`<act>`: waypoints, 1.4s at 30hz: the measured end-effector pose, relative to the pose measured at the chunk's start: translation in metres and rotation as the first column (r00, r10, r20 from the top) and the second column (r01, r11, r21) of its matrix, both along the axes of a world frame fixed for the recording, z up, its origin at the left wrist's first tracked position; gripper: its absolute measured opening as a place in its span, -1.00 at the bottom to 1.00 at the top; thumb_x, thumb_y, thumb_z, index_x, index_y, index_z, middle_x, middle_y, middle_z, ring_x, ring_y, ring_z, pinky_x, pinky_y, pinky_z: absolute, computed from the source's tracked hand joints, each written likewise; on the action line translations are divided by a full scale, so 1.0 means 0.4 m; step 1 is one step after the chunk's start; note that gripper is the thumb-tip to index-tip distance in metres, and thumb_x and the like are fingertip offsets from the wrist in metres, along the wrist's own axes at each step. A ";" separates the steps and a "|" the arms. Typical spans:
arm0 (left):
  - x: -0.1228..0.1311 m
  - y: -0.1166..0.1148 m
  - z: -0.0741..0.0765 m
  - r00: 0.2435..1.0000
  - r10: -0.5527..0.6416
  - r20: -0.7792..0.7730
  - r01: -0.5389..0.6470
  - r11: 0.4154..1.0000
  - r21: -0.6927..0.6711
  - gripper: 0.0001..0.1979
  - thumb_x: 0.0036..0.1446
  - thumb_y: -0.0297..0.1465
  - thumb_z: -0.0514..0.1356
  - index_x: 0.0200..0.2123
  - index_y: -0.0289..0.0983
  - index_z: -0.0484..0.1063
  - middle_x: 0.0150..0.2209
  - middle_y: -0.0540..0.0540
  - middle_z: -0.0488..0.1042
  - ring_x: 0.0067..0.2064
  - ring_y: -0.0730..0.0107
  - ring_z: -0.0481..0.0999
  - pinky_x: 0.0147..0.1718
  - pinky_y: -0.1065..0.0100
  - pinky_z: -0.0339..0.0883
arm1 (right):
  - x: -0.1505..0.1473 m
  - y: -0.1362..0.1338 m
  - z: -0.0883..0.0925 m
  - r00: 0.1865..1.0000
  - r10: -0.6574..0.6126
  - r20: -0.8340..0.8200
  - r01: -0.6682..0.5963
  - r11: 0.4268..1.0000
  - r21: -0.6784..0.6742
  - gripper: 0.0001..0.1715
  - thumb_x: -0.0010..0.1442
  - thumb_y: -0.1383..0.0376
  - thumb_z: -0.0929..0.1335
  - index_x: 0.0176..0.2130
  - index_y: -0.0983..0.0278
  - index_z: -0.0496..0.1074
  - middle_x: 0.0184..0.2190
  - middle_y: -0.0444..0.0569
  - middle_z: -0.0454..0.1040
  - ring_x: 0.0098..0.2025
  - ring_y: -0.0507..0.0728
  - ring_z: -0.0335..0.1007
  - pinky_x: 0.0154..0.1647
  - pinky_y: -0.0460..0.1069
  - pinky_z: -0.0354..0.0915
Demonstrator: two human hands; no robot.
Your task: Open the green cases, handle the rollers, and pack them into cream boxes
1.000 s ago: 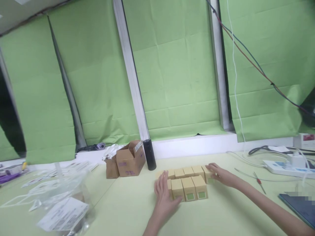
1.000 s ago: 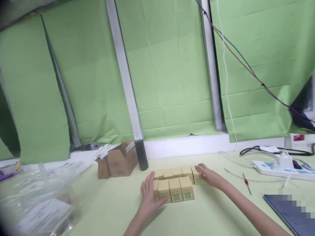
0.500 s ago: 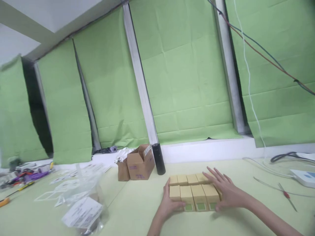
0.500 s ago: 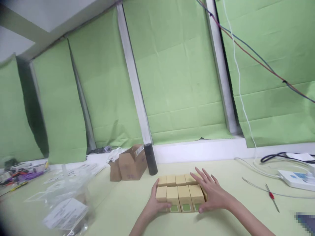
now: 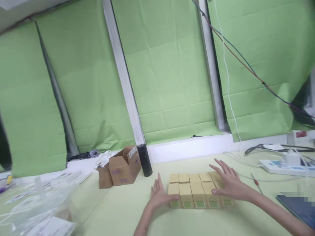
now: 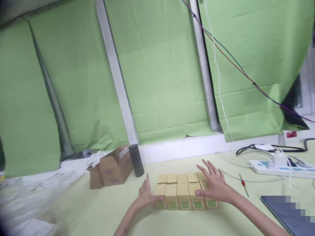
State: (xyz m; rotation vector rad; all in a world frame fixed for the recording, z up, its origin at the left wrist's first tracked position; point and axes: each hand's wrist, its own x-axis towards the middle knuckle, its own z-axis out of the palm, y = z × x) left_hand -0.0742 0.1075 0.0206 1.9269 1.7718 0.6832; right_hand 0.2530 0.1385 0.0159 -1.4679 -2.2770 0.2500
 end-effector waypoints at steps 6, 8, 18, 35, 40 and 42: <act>0.099 0.046 0.063 0.904 -0.210 -0.372 0.243 0.969 0.045 0.20 -0.48 0.10 0.31 0.26 0.04 -0.16 0.35 -0.05 -0.25 0.31 -0.18 -0.48 0.12 -0.25 -0.66 | -0.056 0.042 0.017 0.979 0.171 0.115 -0.168 0.985 -0.038 0.13 -0.20 -0.32 0.31 0.26 -0.04 -0.01 0.36 0.08 -0.25 0.31 0.54 -0.45 0.10 0.54 -0.36; 0.136 0.072 0.059 0.867 -0.235 -0.438 0.262 0.965 0.000 0.03 -0.33 0.15 0.21 0.24 0.04 -0.05 0.33 -0.06 -0.12 0.31 -0.20 -0.28 0.14 -0.28 -0.37 | -0.073 0.065 0.009 0.975 0.189 0.118 -0.182 0.981 -0.067 0.04 -0.12 -0.31 0.27 0.25 -0.04 0.01 0.33 0.10 -0.10 0.30 0.52 -0.25 0.10 0.52 -0.28; 0.147 0.094 0.029 0.900 -0.181 -0.397 0.238 0.966 0.100 -0.09 -0.32 0.17 0.20 0.16 0.03 0.17 0.20 -0.20 0.18 0.21 -0.13 0.05 0.13 -0.14 -0.15 | -0.068 0.081 0.019 0.969 0.236 0.075 -0.233 0.971 -0.054 -0.01 -0.12 -0.25 0.32 0.21 0.04 0.12 0.23 0.11 0.14 0.22 0.44 -0.04 0.13 0.42 -0.24; 0.027 -0.084 -0.041 0.984 0.139 0.108 -0.161 0.959 0.234 -0.44 0.09 -0.13 0.08 0.14 -0.19 0.16 0.22 -0.31 0.08 0.25 0.00 0.06 0.14 0.00 -0.01 | -0.036 -0.158 0.008 0.804 0.138 -0.578 -0.196 0.980 -0.040 -0.64 0.24 0.06 0.20 -0.23 0.22 0.43 -0.17 0.04 0.41 -0.07 0.20 0.37 -0.01 0.11 0.28; 0.052 -0.140 -0.106 0.969 0.113 0.220 -0.161 0.963 0.216 -0.40 -0.02 -0.21 0.20 0.07 -0.25 0.10 0.25 -0.36 0.01 0.25 0.00 0.08 0.13 0.04 0.05 | -0.125 -0.292 -0.016 0.652 0.253 -0.715 -0.504 0.849 -0.159 -0.81 0.22 0.20 0.28 -0.29 0.19 0.46 -0.23 -0.05 0.43 -0.18 0.12 0.44 -0.15 0.00 0.39; 0.058 -0.154 -0.108 0.958 0.113 0.262 -0.172 0.961 0.215 -0.35 0.00 -0.26 0.18 0.10 -0.31 -0.03 0.16 -0.39 0.17 0.18 0.08 0.22 0.09 0.10 0.13 | -0.151 -0.317 -0.023 0.610 0.270 -0.745 -0.554 0.818 -0.157 -0.83 0.24 0.25 0.27 -0.27 0.19 0.45 -0.23 -0.06 0.41 -0.18 0.11 0.44 -0.13 0.00 0.39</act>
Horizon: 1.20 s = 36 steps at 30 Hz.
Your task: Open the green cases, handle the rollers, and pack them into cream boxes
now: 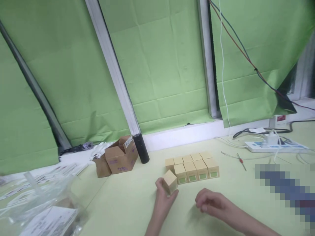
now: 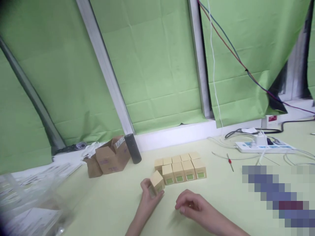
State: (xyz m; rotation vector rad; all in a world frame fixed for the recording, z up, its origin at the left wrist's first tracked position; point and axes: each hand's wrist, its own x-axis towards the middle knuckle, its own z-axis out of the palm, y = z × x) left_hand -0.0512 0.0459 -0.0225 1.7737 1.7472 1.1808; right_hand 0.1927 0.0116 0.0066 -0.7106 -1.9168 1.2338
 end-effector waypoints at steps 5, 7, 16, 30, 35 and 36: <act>0.027 -0.060 0.047 0.982 -0.166 -0.095 0.175 0.980 0.096 -0.44 -0.04 -0.49 0.14 0.07 -0.24 0.08 0.01 -0.22 0.29 0.10 0.15 0.29 0.08 0.11 0.14 | -0.008 -0.007 -0.025 0.954 -0.233 0.189 0.165 0.934 0.317 -0.40 0.15 0.38 0.29 0.16 0.09 0.14 0.16 0.05 0.20 0.16 0.22 0.20 0.14 0.14 0.21; 0.053 -0.086 0.069 0.920 -0.335 -0.205 0.357 0.930 0.084 -0.40 -0.11 -0.60 0.09 0.06 -0.20 0.12 -0.03 -0.17 0.31 0.03 0.18 0.33 0.00 0.14 0.22 | -0.001 0.000 -0.033 0.913 -0.318 0.255 0.171 0.867 0.468 -0.19 0.10 0.42 0.31 0.25 0.08 -0.04 0.27 0.06 0.04 0.26 0.26 0.01 0.19 0.19 0.13; 0.124 -0.131 0.072 0.816 -0.409 -0.408 0.434 0.900 -0.034 -0.49 -0.06 -0.51 0.13 0.02 -0.21 0.17 -0.18 -0.15 0.33 -0.16 0.15 0.40 -0.27 0.21 0.34 | 0.013 -0.007 -0.038 0.879 -0.448 0.162 0.242 0.713 0.658 -0.61 0.15 0.36 0.34 -0.01 0.18 0.24 -0.09 0.03 0.45 -0.02 0.19 0.36 -0.08 0.07 0.36; 0.123 -0.116 0.046 0.601 -0.012 -0.799 0.607 0.658 0.446 -0.68 -0.01 -0.60 0.09 -0.17 -0.19 0.29 -0.05 -0.25 0.31 0.02 0.07 0.38 -0.15 0.12 0.41 | 0.009 -0.015 -0.009 0.783 -0.564 0.261 0.128 0.558 0.820 -0.86 0.25 0.35 0.25 -0.22 0.18 0.38 -0.31 -0.01 0.42 -0.45 0.07 0.36 -0.45 -0.03 0.25; 0.107 -0.117 0.064 0.604 -0.106 -0.790 0.548 0.775 0.315 -0.51 -0.05 -0.64 0.05 -0.03 -0.15 0.22 -0.02 -0.23 0.30 -0.04 0.15 0.41 -0.19 0.16 0.43 | 0.037 0.008 -0.010 0.812 -0.581 0.054 0.314 0.513 0.799 -0.88 0.20 0.42 0.25 -0.30 0.24 0.36 -0.27 0.03 0.40 -0.26 0.12 0.40 -0.29 0.04 0.35; 0.097 -0.115 0.066 0.630 -0.151 -0.762 0.514 0.817 0.262 -0.48 -0.05 -0.64 0.04 -0.01 -0.15 0.19 -0.02 -0.22 0.29 -0.07 0.17 0.42 -0.20 0.17 0.43 | 0.048 0.012 -0.004 0.803 -0.594 0.043 0.362 0.544 0.757 -0.89 0.20 0.41 0.25 -0.30 0.24 0.35 -0.23 0.05 0.39 -0.20 0.14 0.40 -0.26 0.04 0.37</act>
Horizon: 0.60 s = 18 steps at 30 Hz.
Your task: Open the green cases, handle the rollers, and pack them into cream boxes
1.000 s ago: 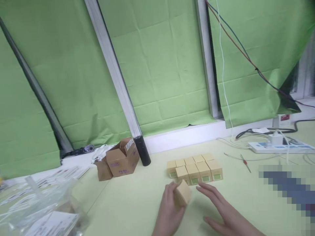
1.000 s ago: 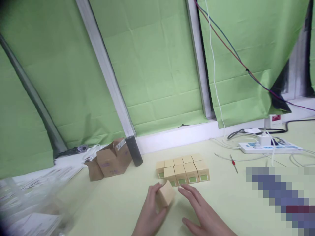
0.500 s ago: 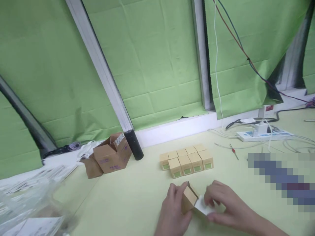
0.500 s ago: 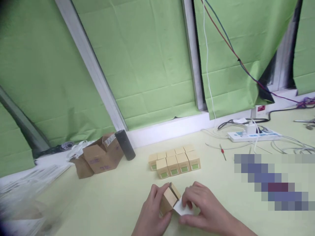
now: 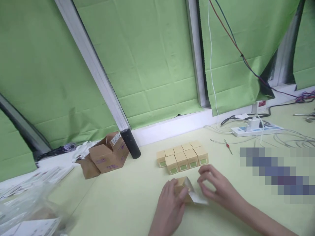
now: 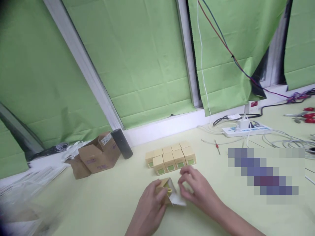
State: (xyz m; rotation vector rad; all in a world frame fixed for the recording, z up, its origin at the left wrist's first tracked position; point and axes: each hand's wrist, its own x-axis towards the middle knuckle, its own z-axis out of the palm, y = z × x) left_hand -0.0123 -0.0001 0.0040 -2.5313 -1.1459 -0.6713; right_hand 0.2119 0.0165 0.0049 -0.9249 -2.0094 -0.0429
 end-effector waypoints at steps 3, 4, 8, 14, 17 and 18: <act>-0.021 0.004 0.004 0.997 0.050 0.055 -0.041 0.986 -0.162 -0.46 -0.06 -0.65 0.05 0.02 -0.15 0.18 0.00 -0.23 0.28 -0.07 0.17 0.42 -0.17 0.15 0.41 | 0.022 0.009 0.018 1.000 0.021 0.022 -0.019 0.994 -0.104 -0.88 0.20 0.38 0.27 -0.27 0.20 0.38 -0.08 0.09 0.34 -0.03 0.19 0.34 -0.14 0.08 0.37; -0.022 0.004 0.005 0.998 0.042 0.048 -0.032 0.983 -0.181 -0.47 -0.05 -0.65 0.05 0.01 -0.15 0.20 0.01 -0.24 0.27 -0.04 0.14 0.41 -0.15 0.13 0.40 | 0.023 0.010 0.021 0.996 0.058 0.071 -0.050 0.994 -0.101 -0.86 0.20 0.37 0.28 -0.25 0.17 0.41 -0.04 0.08 0.34 0.00 0.20 0.33 -0.12 0.10 0.37; 0.000 -0.005 0.014 0.997 -0.065 -0.033 0.057 0.976 -0.211 -0.53 0.03 -0.61 0.05 -0.03 -0.06 0.31 0.02 -0.23 0.30 0.05 0.00 0.34 -0.07 0.01 0.32 | 0.001 0.010 0.010 0.949 0.138 0.284 -0.118 0.989 -0.086 -0.85 0.15 0.40 0.34 -0.28 0.17 0.47 0.04 0.07 0.36 0.02 0.26 0.33 -0.12 0.14 0.35; 0.025 -0.020 0.007 0.990 -0.141 0.019 0.140 0.949 -0.282 -0.31 -0.01 -0.66 0.01 0.17 -0.01 0.10 0.07 -0.19 0.30 0.14 0.09 0.25 0.07 0.02 0.18 | -0.025 0.007 -0.023 0.924 0.212 0.320 -0.195 0.977 -0.085 -0.84 0.07 0.48 0.36 -0.31 0.27 0.47 -0.03 0.12 0.43 -0.03 0.23 0.36 -0.14 0.12 0.34; 0.012 -0.014 0.009 0.987 -0.033 0.160 0.093 0.918 -0.385 -0.25 -0.06 -0.63 0.07 0.21 -0.08 0.00 0.08 -0.17 0.28 0.08 0.15 0.30 0.02 0.12 0.25 | -0.009 0.008 -0.012 0.972 0.197 0.131 -0.183 0.977 -0.108 -0.88 0.16 0.38 0.32 -0.25 0.25 0.44 -0.06 0.12 0.44 -0.02 0.22 0.36 -0.08 0.14 0.33; 0.004 -0.010 0.015 0.976 0.032 0.214 0.063 0.905 -0.421 -0.29 -0.06 -0.60 0.08 0.19 -0.11 0.03 0.08 -0.17 0.28 0.05 0.15 0.33 -0.01 0.13 0.27 | 0.002 0.010 -0.003 0.984 0.171 0.051 -0.162 0.976 -0.143 -0.91 0.19 0.34 0.30 -0.27 0.25 0.42 -0.03 0.11 0.42 0.02 0.22 0.34 -0.05 0.15 0.32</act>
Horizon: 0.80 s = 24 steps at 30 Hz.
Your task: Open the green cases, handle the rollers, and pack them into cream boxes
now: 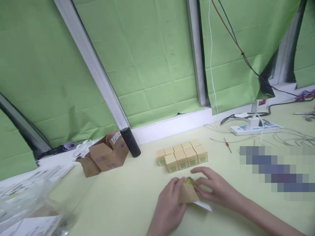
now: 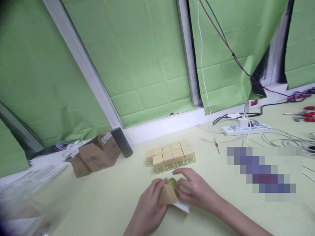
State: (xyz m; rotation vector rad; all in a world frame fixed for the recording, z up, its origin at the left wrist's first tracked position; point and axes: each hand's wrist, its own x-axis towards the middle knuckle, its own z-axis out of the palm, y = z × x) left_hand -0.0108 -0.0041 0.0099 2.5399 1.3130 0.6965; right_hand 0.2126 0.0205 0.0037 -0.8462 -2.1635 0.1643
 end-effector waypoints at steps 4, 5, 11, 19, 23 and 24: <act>-0.039 0.027 0.035 0.908 0.308 0.284 -0.257 0.945 -0.201 -0.55 -0.03 -0.44 0.16 0.00 -0.18 0.25 -0.03 -0.15 0.38 -0.05 0.13 0.41 -0.08 0.11 0.29 | 0.054 0.013 0.033 0.968 -0.158 -0.196 0.100 0.956 -0.277 -0.82 0.27 0.23 0.20 -0.23 0.20 0.35 -0.07 0.05 0.46 -0.05 0.19 0.41 -0.11 0.10 0.40; -0.046 0.036 0.040 0.834 0.382 0.399 -0.281 0.915 -0.290 -0.57 -0.04 -0.38 0.20 -0.04 -0.20 0.27 -0.06 -0.16 0.41 -0.07 0.11 0.42 -0.09 0.10 0.29 | 0.064 0.016 0.036 0.970 -0.162 -0.181 0.097 0.942 -0.320 -0.81 0.28 0.23 0.19 -0.21 0.19 0.35 -0.14 0.02 0.50 -0.13 0.17 0.46 -0.19 0.07 0.43; -0.013 0.053 0.023 0.349 0.583 0.734 0.033 0.775 -0.631 -0.51 -0.19 -0.15 0.34 -0.22 -0.33 0.37 -0.09 -0.31 0.48 -0.11 0.04 0.50 -0.17 0.18 0.38 | 0.032 0.005 0.005 0.992 -0.072 0.106 0.080 0.994 -0.074 -0.73 0.17 0.37 0.27 -0.11 0.21 0.39 -0.03 0.07 0.47 -0.02 0.25 0.42 -0.08 0.16 0.39; 0.030 0.013 0.048 -0.005 0.746 0.666 0.525 0.568 -0.634 -0.68 0.06 -0.34 0.24 -0.13 -0.40 0.42 -0.10 -0.23 0.50 -0.22 0.35 0.53 -0.22 0.37 0.44 | -0.106 0.013 0.054 0.959 -0.003 0.284 -0.163 0.813 0.559 -0.56 0.26 0.53 0.16 0.10 0.35 0.29 -0.01 0.06 0.49 0.06 0.14 0.37 0.16 0.10 0.24; -0.016 0.039 0.060 -0.099 0.707 0.701 0.437 0.663 -0.608 -0.68 0.08 -0.36 0.22 -0.10 -0.40 0.40 -0.12 -0.24 0.51 -0.20 0.34 0.53 -0.20 0.37 0.45 | -0.169 0.075 0.071 0.948 0.007 0.320 -0.223 0.731 0.645 -0.61 0.26 0.55 0.17 0.04 0.43 0.34 -0.05 0.11 0.52 0.03 0.17 0.40 0.15 0.14 0.26; -0.028 0.046 0.058 -0.105 0.705 0.702 0.395 0.677 -0.621 -0.70 0.08 -0.36 0.22 -0.12 -0.39 0.41 -0.17 -0.22 0.52 -0.24 0.35 0.54 -0.23 0.37 0.46 | -0.187 0.091 0.065 0.945 0.011 0.327 -0.231 0.729 0.644 -0.61 0.25 0.55 0.17 0.03 0.43 0.34 -0.04 0.12 0.51 0.03 0.17 0.40 0.15 0.15 0.26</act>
